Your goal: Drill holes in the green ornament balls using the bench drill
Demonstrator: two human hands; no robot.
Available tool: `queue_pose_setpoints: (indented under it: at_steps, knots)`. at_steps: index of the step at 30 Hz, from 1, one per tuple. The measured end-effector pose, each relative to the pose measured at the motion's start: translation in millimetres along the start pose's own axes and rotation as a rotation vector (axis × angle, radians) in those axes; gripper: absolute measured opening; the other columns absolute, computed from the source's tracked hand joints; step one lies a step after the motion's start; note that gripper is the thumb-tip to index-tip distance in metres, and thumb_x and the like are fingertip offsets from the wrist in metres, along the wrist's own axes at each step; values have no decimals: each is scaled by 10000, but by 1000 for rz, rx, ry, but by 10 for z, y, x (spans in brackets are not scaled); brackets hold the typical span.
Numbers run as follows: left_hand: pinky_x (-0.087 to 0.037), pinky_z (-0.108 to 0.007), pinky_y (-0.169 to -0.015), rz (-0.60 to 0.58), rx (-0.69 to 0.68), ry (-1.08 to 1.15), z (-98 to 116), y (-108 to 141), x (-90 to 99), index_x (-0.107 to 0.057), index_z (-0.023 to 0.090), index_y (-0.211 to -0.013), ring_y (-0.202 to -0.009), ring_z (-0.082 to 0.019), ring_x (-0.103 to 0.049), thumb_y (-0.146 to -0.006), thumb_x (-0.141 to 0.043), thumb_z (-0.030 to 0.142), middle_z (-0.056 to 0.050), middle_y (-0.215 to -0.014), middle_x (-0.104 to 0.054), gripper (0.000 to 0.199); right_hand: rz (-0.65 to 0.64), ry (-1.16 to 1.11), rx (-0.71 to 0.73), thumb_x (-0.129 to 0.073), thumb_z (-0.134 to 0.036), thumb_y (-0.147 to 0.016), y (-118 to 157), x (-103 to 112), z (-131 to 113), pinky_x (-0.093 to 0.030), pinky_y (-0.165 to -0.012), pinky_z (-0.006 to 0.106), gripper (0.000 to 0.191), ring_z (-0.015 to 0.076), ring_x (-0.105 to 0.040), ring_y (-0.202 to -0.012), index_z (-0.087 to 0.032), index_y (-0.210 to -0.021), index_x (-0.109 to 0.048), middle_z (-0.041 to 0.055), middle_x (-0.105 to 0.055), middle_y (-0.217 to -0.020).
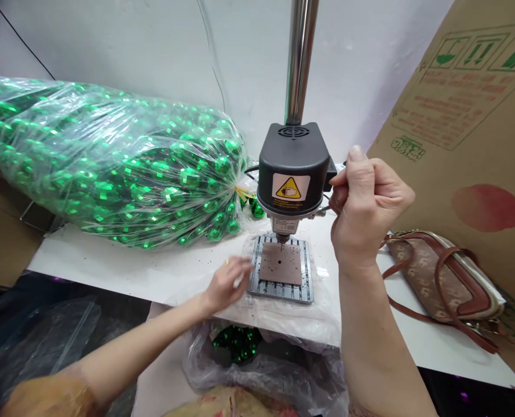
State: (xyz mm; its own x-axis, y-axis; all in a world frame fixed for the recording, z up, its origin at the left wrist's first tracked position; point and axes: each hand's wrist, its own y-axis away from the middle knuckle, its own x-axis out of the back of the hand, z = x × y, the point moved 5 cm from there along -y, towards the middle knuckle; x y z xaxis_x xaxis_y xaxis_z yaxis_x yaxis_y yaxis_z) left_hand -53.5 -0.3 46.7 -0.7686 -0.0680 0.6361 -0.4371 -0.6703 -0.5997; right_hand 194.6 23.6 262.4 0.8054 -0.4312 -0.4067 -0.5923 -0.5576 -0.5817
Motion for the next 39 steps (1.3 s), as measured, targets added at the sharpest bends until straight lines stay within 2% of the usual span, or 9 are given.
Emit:
queue_pose_setpoints:
  at_steps: [3, 5, 10, 16, 19, 23, 26, 31, 39]
  knots:
    - [-536, -477, -1075, -18, 325, -134, -554, -886, -81, -674, 219, -1216, -1182, -295, -685, -966, -502, 102, -130, -1186, -730, 326, -6, 20, 15, -672, -360, -852, 13, 4, 3, -169, -363, 236, 363, 20, -294, -351, -208, -542, -558, -101, -360, -407]
    - [-496, -483, -1124, -78, 544, -195, -887, -1294, -185, -642, 212, -1276, -1268, -330, -645, -939, -566, 85, -150, -1261, -692, 368, -4, 21, 20, -682, -374, -845, 17, 9, 7, -167, -364, 243, 363, 27, -303, -352, -210, -544, -564, -102, -360, -403]
    - [-484, -518, -1130, -110, 610, -147, -1256, -1687, -424, -649, 186, -1274, -1290, -403, -635, -821, -728, 72, -189, -1343, -626, 473, 11, 28, 1, -701, -379, -820, 7, 23, 19, -173, -367, 258, 359, 35, -304, -349, -213, -531, -567, -99, -377, -391]
    - [-498, -450, -1129, -8, 492, 181, -1220, -1594, -366, -631, 193, -1325, -1212, -295, -654, -800, -838, 238, -128, -1302, -665, 566, 1, 45, 12, -673, -369, -858, 6, 35, 28, -219, -375, 248, 361, 30, -329, -355, -205, -550, -580, -96, -393, -401]
    - [-556, -438, -1007, 53, 545, 571, -1108, -1263, -275, -629, 175, -1285, -1029, -248, -699, -753, -910, 375, -97, -1113, -735, 633, -5, 33, 14, -670, -372, -867, 9, 30, 40, -220, -377, 246, 369, 25, -320, -356, -202, -554, -574, -94, -394, -405]
    - [-568, -407, -960, -53, 613, 796, -863, -725, -275, -691, 168, -1206, -1012, -244, -717, -696, -949, 505, -108, -1121, -770, 664, 1, 15, 18, -660, -357, -870, 5, 23, 48, -210, -384, 239, 371, 20, -318, -357, -200, -548, -562, -91, -384, -404]
    - [-558, -406, -976, -118, 598, 803, -669, -520, -336, -711, 182, -1275, -1083, -272, -715, -726, -915, 560, -112, -1203, -774, 697, 8, 9, 31, -664, -357, -871, 4, 28, 46, -221, -397, 240, 373, 21, -315, -365, -198, -551, -561, -90, -384, -407]
    - [-557, -369, -871, -190, 569, 635, -450, -549, -438, -721, 209, -1323, -1021, -269, -710, -764, -874, 524, -100, -1249, -773, 660, -9, 34, 37, -659, -379, -887, 12, 26, 51, -253, -421, 241, 387, 23, -334, -379, -198, -560, -559, -92, -382, -418]
    - [-534, -354, -865, -90, 534, 398, -315, -634, -477, -675, 201, -1111, -986, -234, -656, -640, -964, 308, -46, -1059, -710, 563, -22, 14, 35, -653, -383, -897, 13, 25, 54, -247, -425, 241, 394, 20, -321, -385, -200, -563, -552, -93, -394, -428]
